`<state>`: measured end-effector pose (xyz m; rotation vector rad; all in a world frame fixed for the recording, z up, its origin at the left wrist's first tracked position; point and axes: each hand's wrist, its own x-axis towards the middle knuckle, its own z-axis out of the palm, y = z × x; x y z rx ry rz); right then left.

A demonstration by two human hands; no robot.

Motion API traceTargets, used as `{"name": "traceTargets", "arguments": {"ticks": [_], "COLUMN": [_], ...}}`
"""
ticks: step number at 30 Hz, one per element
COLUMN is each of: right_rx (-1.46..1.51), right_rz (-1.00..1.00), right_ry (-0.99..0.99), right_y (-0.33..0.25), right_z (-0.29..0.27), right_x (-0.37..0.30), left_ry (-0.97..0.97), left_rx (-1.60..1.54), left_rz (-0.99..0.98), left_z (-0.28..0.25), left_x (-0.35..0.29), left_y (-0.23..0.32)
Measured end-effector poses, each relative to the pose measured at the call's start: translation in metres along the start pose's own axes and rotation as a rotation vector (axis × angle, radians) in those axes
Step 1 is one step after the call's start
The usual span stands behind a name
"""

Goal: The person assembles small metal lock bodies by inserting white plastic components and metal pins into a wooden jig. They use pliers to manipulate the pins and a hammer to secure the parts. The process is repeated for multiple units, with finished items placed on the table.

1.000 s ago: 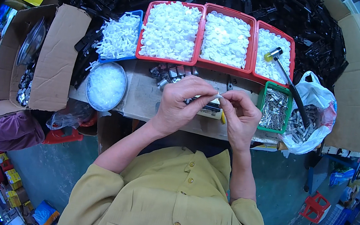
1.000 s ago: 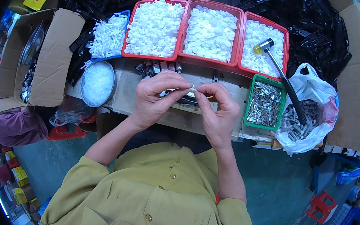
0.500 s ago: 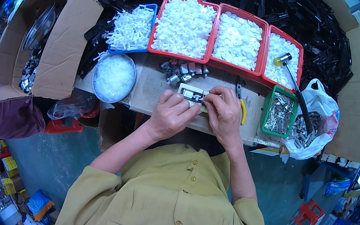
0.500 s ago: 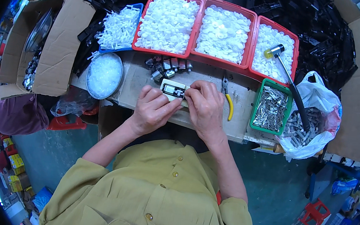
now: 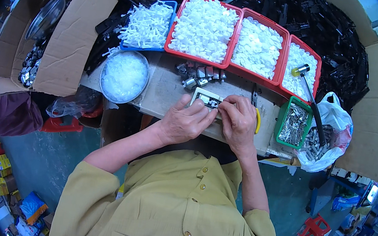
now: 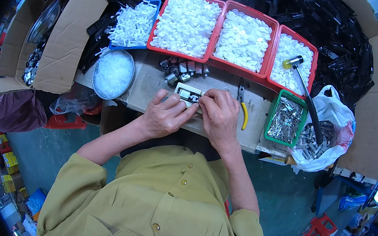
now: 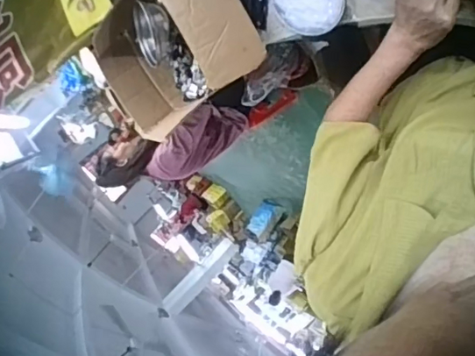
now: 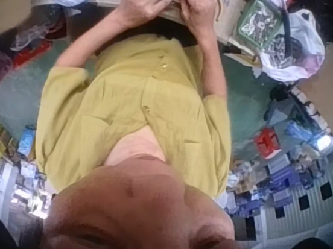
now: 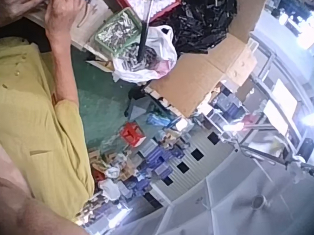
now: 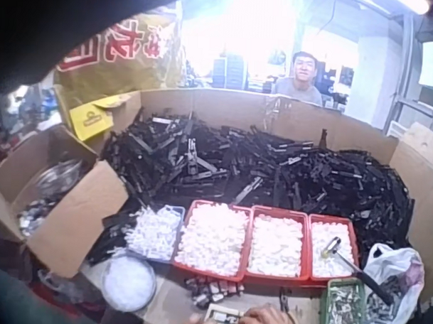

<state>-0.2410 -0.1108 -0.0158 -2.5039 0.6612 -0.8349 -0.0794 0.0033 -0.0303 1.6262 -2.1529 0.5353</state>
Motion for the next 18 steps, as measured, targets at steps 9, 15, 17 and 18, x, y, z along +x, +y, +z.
{"name": "traceTargets", "arguments": {"ticks": [9,15,17,18], "right_rx": [-0.011,-0.052,-0.069,-0.063], "right_rz": [-0.010,-0.028,-0.027,-0.025], "right_ry": [0.016,-0.013,-0.009,-0.018], "right_y": [-0.003,-0.005,-0.005,-0.005], "right_z": [0.002,-0.001,0.000,-0.001], "right_x": [0.000,0.001,-0.001,-0.002], "left_ry": [-0.175,-0.222,-0.244,-0.261], "left_rx": [0.219,0.271,0.297,0.309], "left_rz": [0.253,0.357,0.392,0.416], "left_z": [-0.014,-0.016,-0.017,-0.019], "left_x": [0.009,0.011,0.012,0.014], "left_y": [0.002,0.001,-0.001,-0.002]}}
